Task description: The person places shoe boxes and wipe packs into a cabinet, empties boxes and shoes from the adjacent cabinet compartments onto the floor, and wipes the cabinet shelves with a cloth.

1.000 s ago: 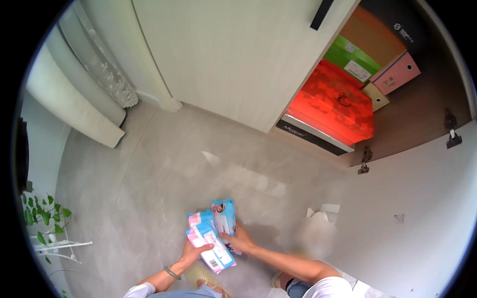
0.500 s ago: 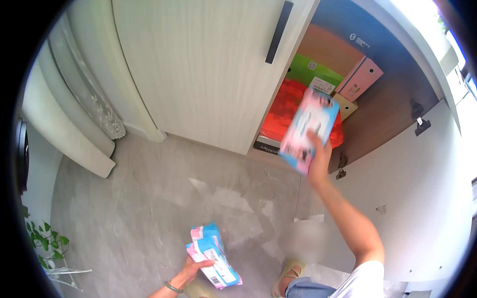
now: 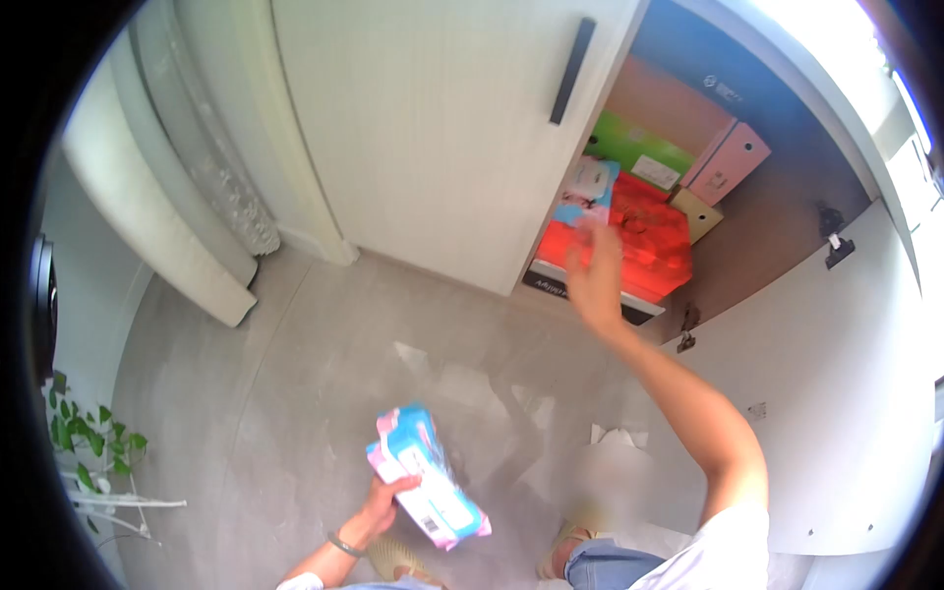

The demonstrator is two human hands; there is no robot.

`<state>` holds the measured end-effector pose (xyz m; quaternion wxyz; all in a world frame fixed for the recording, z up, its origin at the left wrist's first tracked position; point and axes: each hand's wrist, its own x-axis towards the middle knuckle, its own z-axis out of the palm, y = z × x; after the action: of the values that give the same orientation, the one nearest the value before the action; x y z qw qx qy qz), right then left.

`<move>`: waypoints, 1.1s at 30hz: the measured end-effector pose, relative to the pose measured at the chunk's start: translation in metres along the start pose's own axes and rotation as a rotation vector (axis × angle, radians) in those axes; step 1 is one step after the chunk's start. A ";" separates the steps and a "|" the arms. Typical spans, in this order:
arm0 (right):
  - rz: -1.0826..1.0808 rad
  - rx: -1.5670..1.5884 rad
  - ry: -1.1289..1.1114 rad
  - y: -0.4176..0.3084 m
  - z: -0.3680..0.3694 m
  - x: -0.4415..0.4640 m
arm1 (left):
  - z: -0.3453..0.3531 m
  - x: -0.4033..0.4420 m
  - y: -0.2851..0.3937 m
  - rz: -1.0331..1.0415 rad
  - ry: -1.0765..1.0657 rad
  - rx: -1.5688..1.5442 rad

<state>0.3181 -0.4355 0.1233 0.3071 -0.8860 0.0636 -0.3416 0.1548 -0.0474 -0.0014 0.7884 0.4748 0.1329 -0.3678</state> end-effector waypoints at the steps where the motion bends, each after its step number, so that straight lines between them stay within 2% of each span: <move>1: 0.031 0.117 -0.190 -0.027 -0.003 -0.028 | 0.007 0.001 0.010 0.010 0.003 -0.020; 2: 0.058 0.284 -0.558 -0.041 -0.008 -0.054 | 0.011 0.003 0.016 0.035 0.010 -0.011; 3: 0.150 0.296 -0.903 -0.039 -0.004 -0.088 | 0.018 0.003 0.025 0.051 -0.004 -0.018; 6: 0.427 0.422 -1.439 -0.117 -0.014 -0.149 | 0.038 0.001 0.039 0.133 -0.031 -0.020; 7: 0.311 0.465 -1.303 -0.119 -0.012 -0.183 | 0.039 0.000 0.034 0.187 -0.010 0.013; 9: 0.255 0.386 -1.245 -0.127 -0.013 -0.192 | 0.037 0.001 0.022 0.252 -0.001 0.042; 11: 0.507 0.545 -1.273 -0.122 -0.010 -0.189 | 0.025 0.008 0.016 0.172 -0.087 -0.114; 13: 0.559 0.661 -1.279 -0.096 0.001 -0.193 | 0.032 0.010 0.026 0.160 -0.115 -0.036; 15: 0.879 0.968 -1.345 -0.089 0.003 -0.190 | 0.031 0.009 0.019 0.087 -0.060 -0.155; 16: 0.977 1.055 -1.300 -0.087 0.000 -0.187 | 0.028 0.012 0.014 0.095 -0.067 -0.179; 17: 0.971 1.063 -1.295 -0.083 -0.004 -0.178 | 0.025 0.017 0.008 0.099 -0.068 -0.170; 19: 1.070 1.227 -1.078 -0.071 -0.019 -0.154 | 0.022 0.023 0.000 0.078 -0.148 -0.247; 21: 1.009 1.441 -0.815 -0.043 -0.032 -0.123 | 0.025 0.024 0.001 0.120 -0.109 -0.279; 23: 0.952 1.446 -0.316 -0.015 -0.048 -0.093 | 0.031 0.022 0.008 0.162 -0.037 -0.149; 24: 0.832 1.357 -0.279 -0.018 -0.068 -0.062 | 0.030 0.021 0.007 0.166 -0.013 -0.216; 25: 0.610 1.035 0.005 -0.047 -0.080 -0.034 | 0.029 0.020 0.007 0.174 -0.017 -0.220; 26: 0.493 0.772 0.110 -0.038 -0.086 -0.012 | 0.030 0.018 0.007 0.171 -0.008 -0.220; 28: 0.309 0.412 0.231 -0.026 -0.088 0.022 | 0.027 0.016 0.002 0.165 -0.001 -0.219; 29: 0.254 0.461 0.211 -0.023 -0.085 0.036 | 0.023 0.017 -0.002 0.140 0.010 -0.232; 31: 0.254 0.675 0.013 0.004 -0.072 0.060 | 0.019 0.015 -0.006 0.107 0.021 -0.236; 32: 0.258 0.676 0.021 0.027 -0.054 0.067 | 0.019 0.014 -0.007 0.085 0.017 -0.283; 33: 0.129 0.362 0.038 0.052 -0.031 0.073 | 0.021 0.014 -0.007 0.065 0.014 -0.331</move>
<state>0.3583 -0.5164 0.1517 0.4812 -0.8038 0.0637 -0.3438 0.1567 -0.0734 -0.0035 0.8665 0.3448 0.1816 -0.3118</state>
